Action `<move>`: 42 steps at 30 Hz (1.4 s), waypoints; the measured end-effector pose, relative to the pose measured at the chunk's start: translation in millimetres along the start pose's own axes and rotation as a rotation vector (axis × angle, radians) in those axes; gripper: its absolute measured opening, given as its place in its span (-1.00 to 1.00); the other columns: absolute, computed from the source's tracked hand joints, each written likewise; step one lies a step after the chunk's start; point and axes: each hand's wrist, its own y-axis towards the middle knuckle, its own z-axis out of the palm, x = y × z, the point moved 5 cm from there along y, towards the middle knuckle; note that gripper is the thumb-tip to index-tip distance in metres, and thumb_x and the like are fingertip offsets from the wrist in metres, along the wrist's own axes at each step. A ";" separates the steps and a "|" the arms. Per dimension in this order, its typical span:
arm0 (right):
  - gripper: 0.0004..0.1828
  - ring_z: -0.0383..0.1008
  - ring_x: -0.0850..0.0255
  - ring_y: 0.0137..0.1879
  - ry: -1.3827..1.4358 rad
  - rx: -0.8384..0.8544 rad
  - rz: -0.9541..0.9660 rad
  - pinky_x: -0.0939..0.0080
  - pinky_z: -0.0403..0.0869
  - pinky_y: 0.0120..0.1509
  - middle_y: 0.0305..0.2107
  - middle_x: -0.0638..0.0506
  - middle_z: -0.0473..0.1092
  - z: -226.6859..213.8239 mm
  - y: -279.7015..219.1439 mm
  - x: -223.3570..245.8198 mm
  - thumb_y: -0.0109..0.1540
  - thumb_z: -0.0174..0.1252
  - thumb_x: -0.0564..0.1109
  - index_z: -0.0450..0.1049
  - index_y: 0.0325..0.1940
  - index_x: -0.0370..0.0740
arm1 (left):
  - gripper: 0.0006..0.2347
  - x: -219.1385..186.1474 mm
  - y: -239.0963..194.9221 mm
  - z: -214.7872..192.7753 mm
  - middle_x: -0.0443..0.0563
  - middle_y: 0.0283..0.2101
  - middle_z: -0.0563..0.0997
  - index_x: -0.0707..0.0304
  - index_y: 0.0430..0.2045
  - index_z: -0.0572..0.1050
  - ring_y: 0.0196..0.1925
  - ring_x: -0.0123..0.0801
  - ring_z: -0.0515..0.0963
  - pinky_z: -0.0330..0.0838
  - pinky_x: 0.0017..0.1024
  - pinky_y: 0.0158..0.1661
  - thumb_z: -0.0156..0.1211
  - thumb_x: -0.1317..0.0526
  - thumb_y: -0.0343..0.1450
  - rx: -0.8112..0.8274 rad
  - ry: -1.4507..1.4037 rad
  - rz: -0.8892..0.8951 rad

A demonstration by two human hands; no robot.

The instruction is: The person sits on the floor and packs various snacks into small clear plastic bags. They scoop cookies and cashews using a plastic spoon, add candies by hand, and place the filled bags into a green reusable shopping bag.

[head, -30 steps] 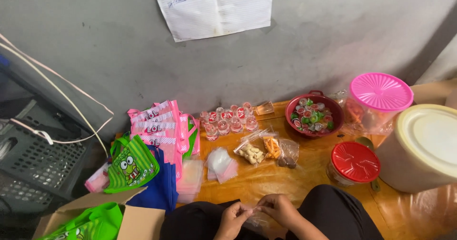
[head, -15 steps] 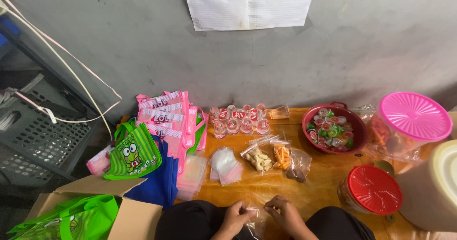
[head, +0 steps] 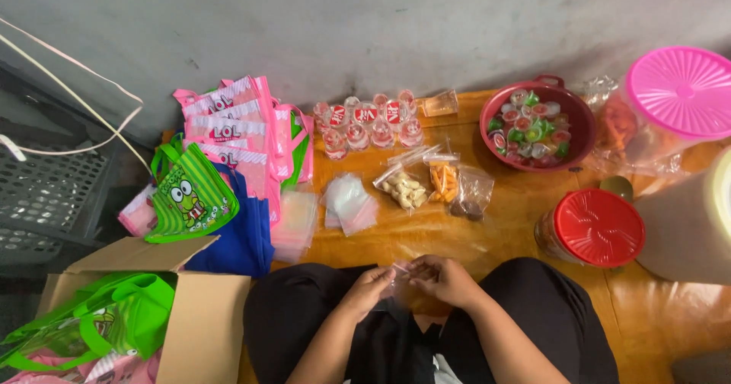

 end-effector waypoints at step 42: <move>-0.31 0.31 -0.19 0.37 -0.269 -0.672 0.367 -0.05 0.36 0.35 0.35 -0.26 0.22 -312.7 105.9 -68.4 0.19 -0.03 -0.29 0.31 0.44 -0.08 | -0.10 -41.6 35.9 -0.5 0.07 0.49 0.27 0.20 0.41 0.20 0.53 -0.20 0.24 0.12 -0.20 0.41 0.37 -0.24 0.19 0.009 0.356 0.106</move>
